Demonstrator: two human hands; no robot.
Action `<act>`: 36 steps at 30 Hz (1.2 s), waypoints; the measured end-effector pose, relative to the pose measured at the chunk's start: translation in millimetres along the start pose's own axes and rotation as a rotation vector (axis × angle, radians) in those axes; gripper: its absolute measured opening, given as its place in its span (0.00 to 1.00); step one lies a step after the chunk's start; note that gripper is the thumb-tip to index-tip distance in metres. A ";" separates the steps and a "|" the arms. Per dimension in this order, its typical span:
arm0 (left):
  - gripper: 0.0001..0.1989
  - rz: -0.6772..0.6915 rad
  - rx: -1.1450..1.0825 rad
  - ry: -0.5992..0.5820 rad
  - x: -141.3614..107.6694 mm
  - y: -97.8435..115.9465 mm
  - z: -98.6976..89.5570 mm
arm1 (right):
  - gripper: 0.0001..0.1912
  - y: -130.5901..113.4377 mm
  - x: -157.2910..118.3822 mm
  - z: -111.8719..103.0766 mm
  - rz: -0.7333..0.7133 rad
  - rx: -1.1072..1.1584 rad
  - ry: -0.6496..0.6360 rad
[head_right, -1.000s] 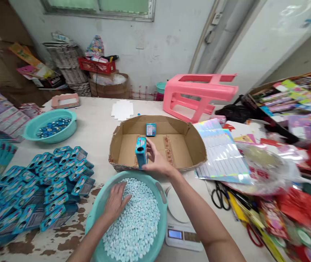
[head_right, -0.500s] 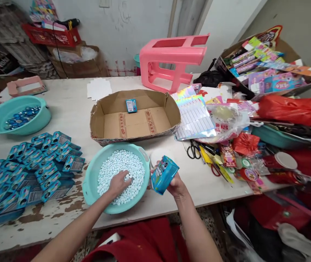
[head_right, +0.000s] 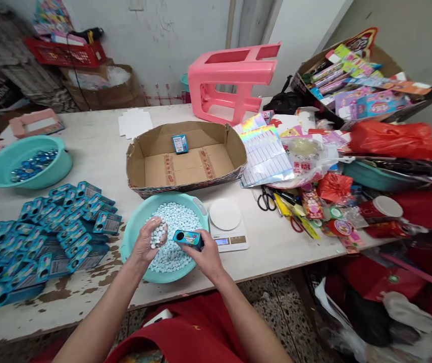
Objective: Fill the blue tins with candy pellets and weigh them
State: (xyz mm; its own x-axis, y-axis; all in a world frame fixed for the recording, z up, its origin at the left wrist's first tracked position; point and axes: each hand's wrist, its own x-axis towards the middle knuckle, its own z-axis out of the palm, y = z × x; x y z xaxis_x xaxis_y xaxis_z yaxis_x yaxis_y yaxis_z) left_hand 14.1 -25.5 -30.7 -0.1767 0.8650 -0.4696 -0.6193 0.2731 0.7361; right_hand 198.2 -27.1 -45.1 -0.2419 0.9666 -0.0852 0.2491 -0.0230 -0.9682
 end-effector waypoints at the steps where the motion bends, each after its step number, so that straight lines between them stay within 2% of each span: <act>1: 0.11 0.045 -0.037 -0.011 -2.8 4.5 5.8 | 0.16 1.2 -0.7 7.0 -0.035 -0.049 0.003; 5: 0.11 0.149 -0.130 0.039 -2.1 7.2 19.9 | 0.15 4.5 2.9 23.3 -0.161 -0.228 0.022; 11: 0.13 0.284 -0.149 0.148 4.3 1.7 24.2 | 0.16 -4.3 1.8 27.2 -0.215 -0.445 -0.017; 16: 0.14 0.332 -0.025 0.173 3.5 2.7 29.2 | 0.15 -7.9 2.6 26.0 -0.217 -0.472 0.032; 25: 0.17 0.297 0.052 0.228 3.9 4.8 33.6 | 0.15 -8.3 14.7 20.0 -0.250 -0.466 -0.029; 36: 0.14 0.372 0.112 0.219 5.6 5.2 32.8 | 0.18 -9.6 20.9 24.5 -0.207 -0.413 -0.037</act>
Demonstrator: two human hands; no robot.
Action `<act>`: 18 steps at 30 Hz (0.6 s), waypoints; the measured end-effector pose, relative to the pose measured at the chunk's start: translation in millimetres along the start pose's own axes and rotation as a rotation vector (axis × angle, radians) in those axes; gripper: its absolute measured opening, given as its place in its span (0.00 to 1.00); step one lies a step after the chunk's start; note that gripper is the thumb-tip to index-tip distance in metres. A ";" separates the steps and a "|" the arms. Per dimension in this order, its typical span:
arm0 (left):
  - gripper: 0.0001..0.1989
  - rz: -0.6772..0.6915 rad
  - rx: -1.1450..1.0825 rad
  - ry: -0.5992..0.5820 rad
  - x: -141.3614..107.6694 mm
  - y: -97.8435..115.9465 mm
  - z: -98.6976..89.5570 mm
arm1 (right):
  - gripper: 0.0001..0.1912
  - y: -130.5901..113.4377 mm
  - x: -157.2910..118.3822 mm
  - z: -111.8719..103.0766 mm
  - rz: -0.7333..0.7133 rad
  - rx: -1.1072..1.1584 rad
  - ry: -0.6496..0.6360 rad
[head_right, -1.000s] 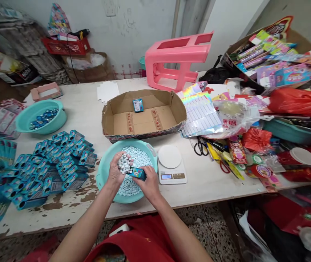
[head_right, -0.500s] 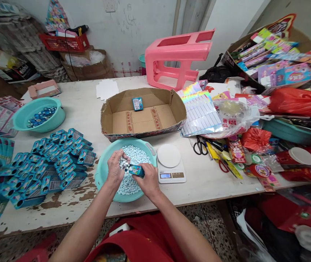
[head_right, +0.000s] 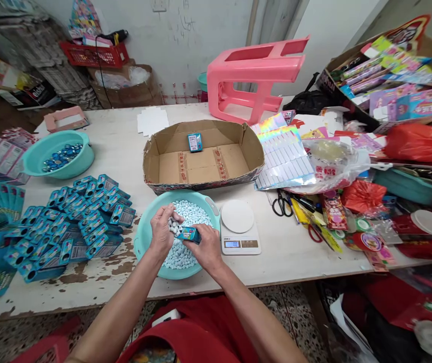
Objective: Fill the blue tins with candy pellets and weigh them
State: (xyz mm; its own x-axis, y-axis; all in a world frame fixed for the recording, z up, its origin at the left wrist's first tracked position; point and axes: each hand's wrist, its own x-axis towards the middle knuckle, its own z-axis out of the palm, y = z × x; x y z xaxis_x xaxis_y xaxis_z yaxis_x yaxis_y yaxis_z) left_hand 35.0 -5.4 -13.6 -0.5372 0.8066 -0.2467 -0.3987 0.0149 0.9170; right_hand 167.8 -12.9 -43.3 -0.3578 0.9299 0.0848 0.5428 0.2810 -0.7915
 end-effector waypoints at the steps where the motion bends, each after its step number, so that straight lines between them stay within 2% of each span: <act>1: 0.14 0.002 0.000 -0.006 0.1 0.5 -0.1 | 0.18 -0.7 0.5 0.2 0.000 0.007 0.007; 9: 0.12 0.025 0.009 0.026 -2.4 9.6 -0.1 | 0.17 -9.2 1.1 -2.7 0.013 0.055 0.043; 18: 0.12 0.025 0.011 -0.029 -6.4 10.5 0.2 | 0.16 -12.3 1.5 1.1 0.038 0.099 0.033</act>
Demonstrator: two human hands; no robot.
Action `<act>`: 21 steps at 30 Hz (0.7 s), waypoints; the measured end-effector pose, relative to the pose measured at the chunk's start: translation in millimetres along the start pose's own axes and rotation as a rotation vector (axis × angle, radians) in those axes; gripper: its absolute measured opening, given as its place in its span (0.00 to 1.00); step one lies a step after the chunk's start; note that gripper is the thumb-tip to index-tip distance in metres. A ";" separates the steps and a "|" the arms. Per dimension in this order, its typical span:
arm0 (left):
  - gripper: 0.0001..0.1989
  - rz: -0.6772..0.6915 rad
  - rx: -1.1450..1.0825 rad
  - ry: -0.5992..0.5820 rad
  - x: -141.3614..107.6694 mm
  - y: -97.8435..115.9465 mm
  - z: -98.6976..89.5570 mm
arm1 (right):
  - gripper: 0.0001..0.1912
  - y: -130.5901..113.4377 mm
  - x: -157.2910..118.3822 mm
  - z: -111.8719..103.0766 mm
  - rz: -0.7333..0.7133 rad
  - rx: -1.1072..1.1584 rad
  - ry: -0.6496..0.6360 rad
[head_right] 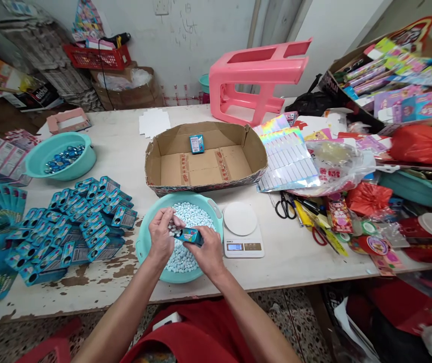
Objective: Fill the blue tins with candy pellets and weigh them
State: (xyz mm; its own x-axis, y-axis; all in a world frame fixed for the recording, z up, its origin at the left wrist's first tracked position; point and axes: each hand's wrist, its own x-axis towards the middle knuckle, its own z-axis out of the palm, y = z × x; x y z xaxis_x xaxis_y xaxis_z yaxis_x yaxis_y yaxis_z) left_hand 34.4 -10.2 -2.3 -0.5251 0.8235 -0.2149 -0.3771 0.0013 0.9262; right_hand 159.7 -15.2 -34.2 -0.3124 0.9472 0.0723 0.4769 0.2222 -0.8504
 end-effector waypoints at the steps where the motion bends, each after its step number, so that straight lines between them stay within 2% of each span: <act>1: 0.11 0.000 -0.010 -0.015 -0.4 0.1 0.3 | 0.16 1.0 1.0 1.1 0.000 0.005 0.001; 6: 0.12 -0.017 -0.012 -0.051 2.3 6.2 -2.5 | 0.17 7.9 3.6 3.9 0.034 0.075 -0.013; 9: 0.14 -0.009 0.050 0.018 16.8 0.9 -21.9 | 0.17 10.1 -0.8 -3.0 0.065 0.195 0.002; 11: 0.15 -0.013 0.328 0.030 28.4 -13.5 -41.1 | 0.19 10.1 -5.3 -10.5 0.073 0.284 0.014; 13: 0.14 -0.039 0.772 -0.045 33.7 -36.5 -57.2 | 0.20 10.3 -8.3 -16.8 0.087 0.342 0.028; 15: 0.12 -0.073 1.092 -0.128 28.2 -63.8 -64.1 | 0.20 11.3 -8.1 -19.5 0.112 0.355 0.048; 18: 0.14 -0.047 1.260 -0.211 5.1 -99.1 -59.0 | 0.20 13.4 -3.0 -17.6 0.115 0.365 0.084; 21: 0.19 0.039 1.276 -0.338 -12.0 -115.0 -53.9 | 0.20 15.3 3.1 -13.2 0.114 0.369 0.121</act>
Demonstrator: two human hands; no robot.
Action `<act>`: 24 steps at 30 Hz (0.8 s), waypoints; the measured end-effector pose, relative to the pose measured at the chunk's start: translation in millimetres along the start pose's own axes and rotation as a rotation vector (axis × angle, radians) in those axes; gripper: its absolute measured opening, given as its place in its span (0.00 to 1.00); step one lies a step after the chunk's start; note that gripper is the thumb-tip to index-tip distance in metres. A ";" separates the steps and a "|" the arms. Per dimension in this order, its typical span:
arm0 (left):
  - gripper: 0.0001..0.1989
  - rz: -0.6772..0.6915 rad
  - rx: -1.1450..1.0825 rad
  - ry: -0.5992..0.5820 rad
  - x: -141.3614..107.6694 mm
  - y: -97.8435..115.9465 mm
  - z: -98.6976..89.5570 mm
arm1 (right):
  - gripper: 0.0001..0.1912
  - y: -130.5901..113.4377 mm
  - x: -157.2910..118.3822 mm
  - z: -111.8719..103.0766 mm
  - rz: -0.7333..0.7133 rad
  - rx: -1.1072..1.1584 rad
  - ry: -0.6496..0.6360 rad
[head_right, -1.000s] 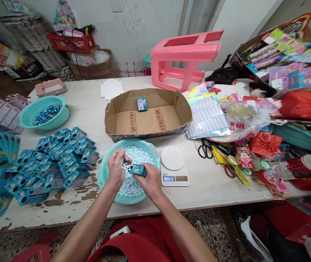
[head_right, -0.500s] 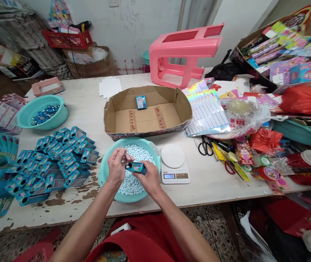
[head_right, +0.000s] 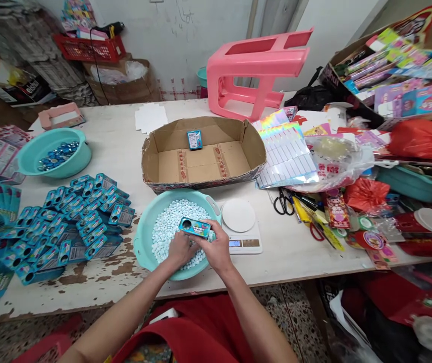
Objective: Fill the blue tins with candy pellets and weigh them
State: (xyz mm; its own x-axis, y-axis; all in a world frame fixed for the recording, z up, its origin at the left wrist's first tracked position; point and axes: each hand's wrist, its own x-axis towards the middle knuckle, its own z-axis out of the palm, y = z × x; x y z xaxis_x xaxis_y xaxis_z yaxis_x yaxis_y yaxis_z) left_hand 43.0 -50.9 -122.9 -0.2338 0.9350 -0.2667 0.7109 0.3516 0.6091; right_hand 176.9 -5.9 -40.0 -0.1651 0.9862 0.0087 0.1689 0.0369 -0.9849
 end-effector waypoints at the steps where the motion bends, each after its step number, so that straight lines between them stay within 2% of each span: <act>1: 0.18 0.028 -0.034 -0.015 -0.7 -1.3 0.8 | 0.20 1.1 1.3 1.0 0.008 -0.013 0.004; 3: 0.14 0.007 -0.153 -0.031 3.6 -8.1 -4.1 | 0.20 3.6 2.3 1.9 0.024 -0.043 0.000; 5: 0.10 -0.083 -0.277 -0.031 12.7 -17.2 -13.3 | 0.20 6.6 1.2 1.2 0.032 -0.052 -0.012; 9: 0.11 -0.210 -0.453 -0.023 24.8 -22.6 -34.1 | 0.20 13.7 -4.5 -2.2 0.039 -0.072 -0.011; 11: 0.14 -0.256 -0.654 -0.018 22.8 -14.3 -46.8 | 0.19 17.4 -7.4 -2.3 0.023 -0.102 -0.025; 13: 0.14 -0.264 -0.987 -0.009 17.8 -0.5 -61.4 | 0.18 20.5 -9.7 0.2 -0.001 -0.147 -0.052; 16: 0.13 -0.171 -1.391 0.008 11.1 22.5 -80.2 | 0.17 22.8 -12.9 9.2 -0.041 -0.231 -0.081; 20: 0.10 -0.118 -1.523 0.133 8.5 42.7 -89.3 | 0.17 19.5 -17.7 23.0 -0.090 -0.323 -0.131; 24: 0.09 -0.082 -1.538 0.250 9.3 49.4 -90.3 | 0.17 12.9 -19.7 27.0 -0.088 -0.319 -0.121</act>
State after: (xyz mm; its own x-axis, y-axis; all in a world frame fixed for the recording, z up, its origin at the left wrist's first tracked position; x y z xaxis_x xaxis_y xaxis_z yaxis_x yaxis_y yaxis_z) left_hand 16.1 -20.6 -27.9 -0.4483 0.8402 -0.3050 -0.6094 -0.0376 0.7920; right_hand 156.0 -29.2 -57.6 -0.3034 0.9514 0.0521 0.4409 0.1887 -0.8775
